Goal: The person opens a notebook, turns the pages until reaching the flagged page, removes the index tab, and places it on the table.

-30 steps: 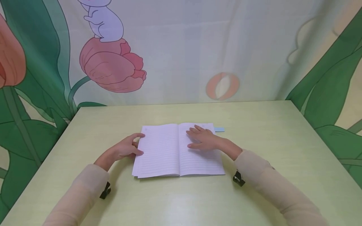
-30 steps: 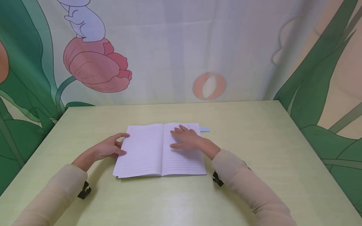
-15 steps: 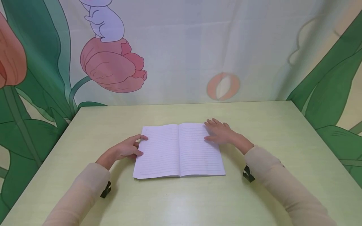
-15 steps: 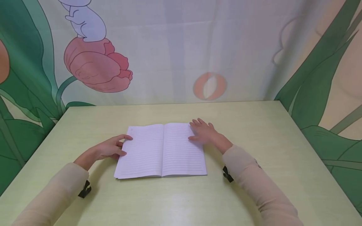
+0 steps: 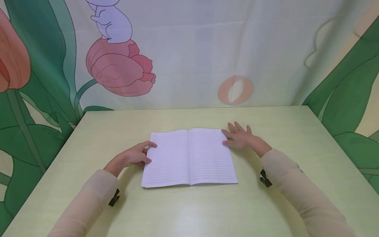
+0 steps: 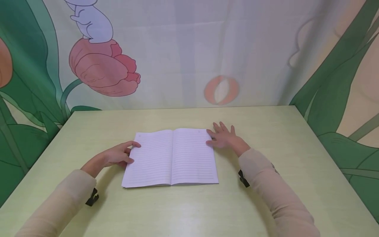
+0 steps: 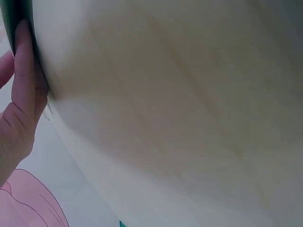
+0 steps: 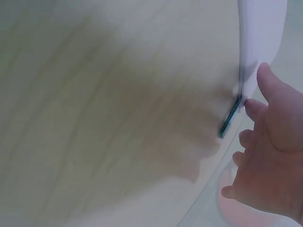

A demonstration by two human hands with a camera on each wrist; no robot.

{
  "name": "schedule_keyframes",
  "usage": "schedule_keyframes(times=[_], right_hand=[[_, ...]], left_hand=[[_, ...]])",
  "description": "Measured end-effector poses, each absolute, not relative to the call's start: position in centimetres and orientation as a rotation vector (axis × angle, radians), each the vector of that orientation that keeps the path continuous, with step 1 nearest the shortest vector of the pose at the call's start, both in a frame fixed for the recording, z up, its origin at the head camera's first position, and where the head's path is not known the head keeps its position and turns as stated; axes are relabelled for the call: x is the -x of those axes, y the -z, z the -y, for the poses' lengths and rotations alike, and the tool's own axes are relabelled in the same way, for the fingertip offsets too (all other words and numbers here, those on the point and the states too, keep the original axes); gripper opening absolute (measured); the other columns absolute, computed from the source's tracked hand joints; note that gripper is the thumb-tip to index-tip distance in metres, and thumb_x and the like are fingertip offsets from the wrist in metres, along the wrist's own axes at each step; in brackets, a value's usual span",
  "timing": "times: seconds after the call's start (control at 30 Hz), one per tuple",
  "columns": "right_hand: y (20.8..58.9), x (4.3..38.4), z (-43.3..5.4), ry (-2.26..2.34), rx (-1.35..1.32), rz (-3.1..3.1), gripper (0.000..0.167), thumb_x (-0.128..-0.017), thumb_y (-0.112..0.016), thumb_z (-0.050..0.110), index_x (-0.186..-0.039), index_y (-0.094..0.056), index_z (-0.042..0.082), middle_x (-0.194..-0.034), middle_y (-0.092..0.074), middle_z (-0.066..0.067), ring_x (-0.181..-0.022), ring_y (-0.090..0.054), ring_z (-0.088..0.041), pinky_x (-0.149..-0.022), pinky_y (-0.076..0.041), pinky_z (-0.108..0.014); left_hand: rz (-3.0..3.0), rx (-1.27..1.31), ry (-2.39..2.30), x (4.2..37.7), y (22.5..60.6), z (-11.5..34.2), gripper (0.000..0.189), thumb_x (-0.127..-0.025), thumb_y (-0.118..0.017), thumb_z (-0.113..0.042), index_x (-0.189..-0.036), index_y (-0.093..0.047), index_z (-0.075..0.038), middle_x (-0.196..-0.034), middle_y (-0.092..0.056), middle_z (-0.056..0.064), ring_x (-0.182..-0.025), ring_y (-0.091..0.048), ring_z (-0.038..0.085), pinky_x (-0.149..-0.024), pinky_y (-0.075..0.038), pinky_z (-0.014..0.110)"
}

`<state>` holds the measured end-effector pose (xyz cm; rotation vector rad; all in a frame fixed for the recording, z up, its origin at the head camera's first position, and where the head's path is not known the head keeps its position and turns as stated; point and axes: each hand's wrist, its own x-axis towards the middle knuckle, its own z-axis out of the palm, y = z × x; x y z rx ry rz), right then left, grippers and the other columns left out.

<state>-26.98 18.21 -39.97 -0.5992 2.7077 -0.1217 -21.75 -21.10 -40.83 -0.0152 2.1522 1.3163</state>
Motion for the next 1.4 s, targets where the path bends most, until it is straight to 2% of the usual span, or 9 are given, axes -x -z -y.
schedule_keyframes(times=[0.33, 0.53, 0.77, 1.4], right_hand=[[40.3, 26.3, -18.1, 0.072, 0.599, -2.717, 0.065, -0.095, -0.035, 0.046, -0.146, -0.015, 0.011, -0.149, 0.001, -0.019, -0.135, 0.007, -0.038, -0.098, 0.004, -0.064], [40.7, 26.2, -17.9, 0.022, 0.664, -2.732, 0.062, -0.096, -0.034, 0.043, -0.147, -0.014, 0.014, -0.151, -0.001, -0.015, -0.135, 0.004, -0.037, -0.099, 0.000, -0.065], [40.9, 25.7, -17.4, -0.004, 0.791, -2.734, 0.059, -0.098, -0.035, 0.034, -0.146, -0.016, 0.006, -0.150, -0.013, -0.011, -0.136, -0.004, -0.032, -0.099, -0.005, -0.064], [40.9, 24.1, -16.0, 0.072, 0.846, -2.678, 0.059, -0.098, -0.032, 0.036, -0.145, -0.018, 0.003, -0.150, -0.013, -0.013, -0.137, -0.005, -0.031, -0.099, -0.004, -0.064]], left_hand=[[-2.189, 0.024, -1.273, 21.9, 40.8, 20.8, 0.060, -0.079, -0.053, 0.015, -0.132, -0.035, -0.007, -0.103, -0.047, 0.019, -0.076, -0.056, 0.024, -0.063, -0.049, 0.032], [-2.202, 0.041, -1.251, 21.8, 40.6, 20.7, 0.059, -0.079, -0.053, 0.014, -0.132, -0.036, -0.007, -0.102, -0.046, 0.018, -0.074, -0.055, 0.023, -0.060, -0.048, 0.030], [-2.211, 0.046, -1.229, 21.7, 40.5, 20.6, 0.059, -0.079, -0.053, 0.014, -0.132, -0.036, -0.008, -0.101, -0.046, 0.018, -0.070, -0.053, 0.022, -0.057, -0.045, 0.029], [-2.220, 0.041, -1.220, 21.7, 40.6, 20.4, 0.059, -0.079, -0.053, 0.014, -0.132, -0.037, -0.008, -0.102, -0.046, 0.018, -0.073, -0.054, 0.022, -0.059, -0.047, 0.029]])
